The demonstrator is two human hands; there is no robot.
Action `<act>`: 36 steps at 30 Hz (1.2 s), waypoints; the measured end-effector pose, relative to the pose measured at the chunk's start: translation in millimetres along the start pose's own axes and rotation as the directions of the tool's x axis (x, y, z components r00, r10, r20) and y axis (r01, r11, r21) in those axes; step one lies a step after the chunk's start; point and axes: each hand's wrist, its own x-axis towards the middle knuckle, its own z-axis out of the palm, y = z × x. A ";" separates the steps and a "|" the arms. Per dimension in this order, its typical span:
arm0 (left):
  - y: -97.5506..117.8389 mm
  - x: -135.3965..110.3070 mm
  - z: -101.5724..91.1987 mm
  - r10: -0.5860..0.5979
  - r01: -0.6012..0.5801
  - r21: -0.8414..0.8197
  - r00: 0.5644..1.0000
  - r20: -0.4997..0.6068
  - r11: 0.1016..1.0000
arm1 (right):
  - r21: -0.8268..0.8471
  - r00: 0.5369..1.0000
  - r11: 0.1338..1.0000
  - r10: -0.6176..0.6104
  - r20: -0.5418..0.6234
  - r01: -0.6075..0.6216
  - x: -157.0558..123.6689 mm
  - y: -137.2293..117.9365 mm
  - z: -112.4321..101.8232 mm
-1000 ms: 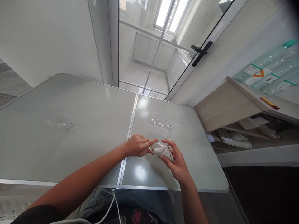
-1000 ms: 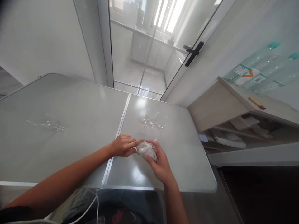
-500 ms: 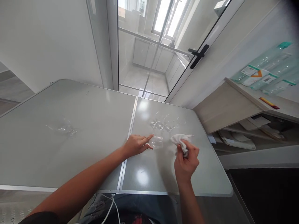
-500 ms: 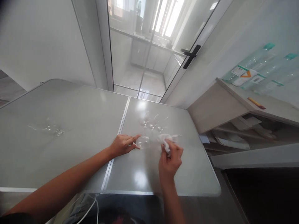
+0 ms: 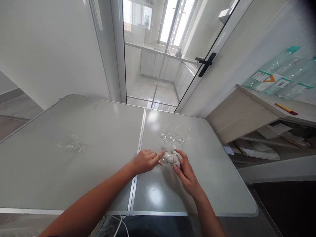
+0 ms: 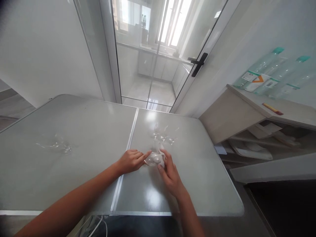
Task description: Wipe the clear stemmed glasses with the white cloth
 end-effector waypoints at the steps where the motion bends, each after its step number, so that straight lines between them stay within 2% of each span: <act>1: 0.1 0.9 -1.1 0.013 -0.013 0.002 1.000 0.000 1.000 | 0.031 0.999 0.999 0.015 0.044 -0.016 1.0 -2.7 -2.0; 4: 2.0 2.6 -3.6 0.010 -0.010 -0.032 1.000 -0.005 0.999 | 0.093 0.991 0.993 0.058 0.123 -0.069 2.5 -11.3 -5.1; 6: 5.2 2.6 -4.6 -0.012 0.013 -0.105 1.000 0.015 0.994 | 0.061 0.987 0.995 0.074 0.143 -0.083 1.3 -17.2 -7.3; 8: 9.2 2.4 -5.9 -0.054 0.072 -0.263 0.996 0.075 0.962 | -0.025 0.984 0.999 0.051 0.173 -0.047 -2.2 -22.5 -10.9; 9: 11.1 2.7 -7.0 -0.083 0.127 -0.382 0.988 0.129 0.915 | -0.071 0.980 0.997 0.023 0.199 -0.009 -5.0 -24.5 -13.0; 10: 12.6 3.6 -8.6 -0.111 0.201 -0.516 0.973 0.201 0.832 | -0.113 0.974 0.993 -0.015 0.226 0.041 -8.3 -25.9 -15.0; 12: 14.0 7.6 -14.0 -0.107 0.384 -0.741 0.913 0.394 0.551 | -0.179 0.953 0.969 -0.117 0.281 0.172 -16.9 -26.7 -17.3; 14: 12.4 13.9 -21.7 0.004 0.554 -0.798 0.821 0.571 0.236 | -0.236 0.912 0.907 -0.271 0.308 0.349 -27.3 -24.7 -15.7; 15: 10.7 17.4 -25.8 0.083 0.619 -0.775 0.772 0.630 0.123 | -0.248 0.867 0.851 -0.376 0.328 0.463 -32.9 -22.6 -13.2; 17: 6.9 23.1 -32.7 0.211 0.708 -0.706 0.690 0.693 0.005 | -0.331 0.777 0.713 -0.489 0.397 0.618 -43.5 -16.1 -5.9; 19: 4.4 25.2 -35.6 0.244 0.740 -0.672 0.656 0.714 -0.022 | -0.424 0.698 0.555 -0.559 0.447 0.716 -51.7 -6.9 2.2; 20: 4.1 24.6 -35.2 0.228 0.738 -0.675 0.659 0.716 -0.012 | -0.466 0.680 0.498 -0.588 0.438 0.731 -54.3 -2.0 5.7; 21: 4.5 22.9 -33.6 0.186 0.719 -0.695 0.681 0.708 0.017 | -0.507 0.688 0.479 -0.604 0.402 0.717 -55.8 2.6 8.4; 22: 5.4 20.4 -31.0 0.121 0.681 -0.729 0.719 0.684 0.071 | -0.535 0.719 0.503 -0.603 0.346 0.679 -56.2 6.2 10.2; 23: 6.7 17.3 -27.6 0.046 0.621 -0.767 0.772 0.634 0.163 | -0.541 0.772 0.572 -0.573 0.275 0.617 -55.7 8.3 11.2; 24: 8.1 14.0 -23.8 -0.027 0.535 -0.792 0.833 0.553 0.294 | -0.521 0.843 0.676 -0.500 0.196 0.522 -54.4 8.7 11.3; 26: 10.5 8.0 -16.6 -0.093 0.306 -0.725 0.943 0.319 0.617 | -0.369 0.965 0.892 -0.255 0.063 0.259 -50.1 4.5 9.9; 27: 11.4 5.8 -13.6 -0.063 0.178 -0.626 0.977 0.202 0.759 | -0.250 0.994 0.962 -0.109 0.022 0.111 -47.3 0.7 9.0; 28: 12.1 4.3 -11.2 -0.001 0.060 -0.504 0.993 0.117 0.862 | -0.117 0.999 0.992 0.036 -0.008 -0.037 -44.4 -3.5 8.3; 29: 12.9 3.4 -9.4 0.069 -0.039 -0.381 0.995 0.066 0.924 | 0.024 0.986 0.986 0.167 -0.030 -0.166 -41.5 -7.5 8.0; 31: 15.2 3.2 -6.9 0.182 -0.171 -0.197 0.982 0.041 0.965 | 0.282 0.925 0.894 0.376 -0.049 -0.348 -36.3 -13.0 9.0; 32: 16.8 3.4 -5.8 0.211 -0.203 -0.144 0.976 0.046 0.969 | 0.378 0.891 0.835 0.451 -0.054 -0.400 -34.5 -14.3 10.1; 34: 21.0 3.8 -3.4 0.186 -0.179 -0.128 0.982 0.046 0.976 | 0.454 0.860 0.785 0.506 -0.074 -0.422 -33.1 -14.1 12.5; 36: 25.0 4.1 -1.3 0.067 -0.053 -0.253 0.997 0.048 0.966 | 0.352 0.891 0.861 0.434 -0.133 -0.367 -35.1 -11.9 13.6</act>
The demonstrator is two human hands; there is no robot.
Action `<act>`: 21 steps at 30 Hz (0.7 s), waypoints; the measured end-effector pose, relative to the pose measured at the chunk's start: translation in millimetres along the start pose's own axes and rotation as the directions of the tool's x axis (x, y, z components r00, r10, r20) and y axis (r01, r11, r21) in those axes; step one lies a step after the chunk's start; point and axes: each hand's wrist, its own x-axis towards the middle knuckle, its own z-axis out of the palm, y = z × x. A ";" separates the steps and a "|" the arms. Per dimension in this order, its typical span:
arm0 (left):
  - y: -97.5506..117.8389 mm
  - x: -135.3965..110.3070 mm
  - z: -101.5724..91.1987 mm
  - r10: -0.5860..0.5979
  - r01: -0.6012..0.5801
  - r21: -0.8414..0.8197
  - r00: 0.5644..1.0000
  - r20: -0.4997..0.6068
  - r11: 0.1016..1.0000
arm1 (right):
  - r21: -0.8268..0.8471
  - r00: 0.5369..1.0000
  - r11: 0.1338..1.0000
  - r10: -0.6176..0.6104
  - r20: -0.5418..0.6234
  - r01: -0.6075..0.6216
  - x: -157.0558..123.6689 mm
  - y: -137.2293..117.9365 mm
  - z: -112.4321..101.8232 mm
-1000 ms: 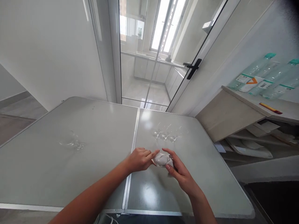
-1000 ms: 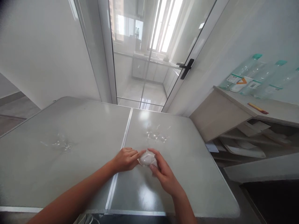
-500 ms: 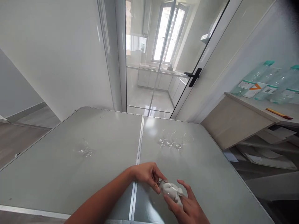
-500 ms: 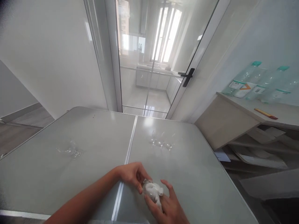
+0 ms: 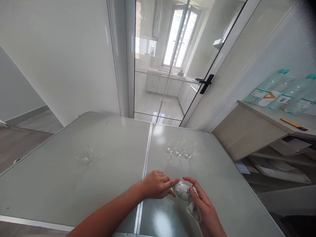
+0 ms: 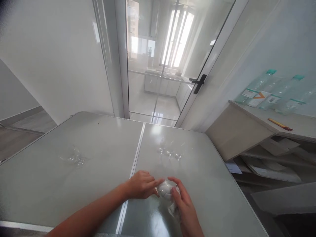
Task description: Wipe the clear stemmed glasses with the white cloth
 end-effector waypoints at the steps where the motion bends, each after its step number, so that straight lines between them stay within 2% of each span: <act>1: 1.2 0.4 0.7 -0.078 0.078 -0.119 0.997 0.010 0.990 | -0.098 0.997 0.992 -0.079 0.011 0.079 -1.1 1.9 -1.3; 3: 2.2 2.0 -0.9 -0.204 0.224 -0.380 0.974 0.094 0.897 | -0.303 0.965 0.917 -0.235 0.116 0.260 -3.3 5.8 -6.2; 5: 1.2 4.6 -6.5 -0.263 0.334 -0.568 0.942 0.207 0.752 | -0.454 0.892 0.771 -0.342 0.295 0.446 -3.0 9.8 -13.4; 8: -2.9 7.9 -16.9 -0.304 0.441 -0.712 0.896 0.323 0.546 | -0.563 0.726 0.459 -0.477 0.495 0.687 4.8 16.9 -23.4; 10: -7.2 7.3 -20.4 -0.293 0.485 -0.754 0.873 0.390 0.442 | -0.559 0.596 0.260 -0.556 0.580 0.787 13.4 22.8 -26.0; 12: -12.8 3.1 -19.2 -0.280 0.497 -0.753 0.867 0.413 0.430 | -0.532 0.499 0.140 -0.599 0.626 0.835 22.8 29.8 -24.5; 13: -16.1 0.0 -17.1 -0.280 0.480 -0.737 0.877 0.390 0.476 | -0.525 0.472 0.111 -0.617 0.629 0.844 27.3 33.7 -22.8; 15: -23.0 -6.9 -11.8 -0.283 0.372 -0.637 0.928 0.242 0.676 | -0.543 0.475 0.107 -0.641 0.603 0.833 35.6 42.1 -19.3; 17: -28.6 -12.2 -7.4 -0.184 0.186 -0.391 0.982 0.044 0.901 | -0.566 0.519 0.150 -0.630 0.577 0.811 42.8 50.3 -17.5; 19: -31.2 -14.4 -4.7 -0.044 0.037 -0.144 0.998 -0.045 0.989 | -0.594 0.602 0.238 -0.583 0.545 0.768 48.8 55.8 -17.7; 21: -30.4 -14.1 -1.4 0.018 -0.020 -0.037 0.997 -0.073 0.999 | -0.572 0.662 0.352 -0.527 0.533 0.741 53.2 55.8 -18.3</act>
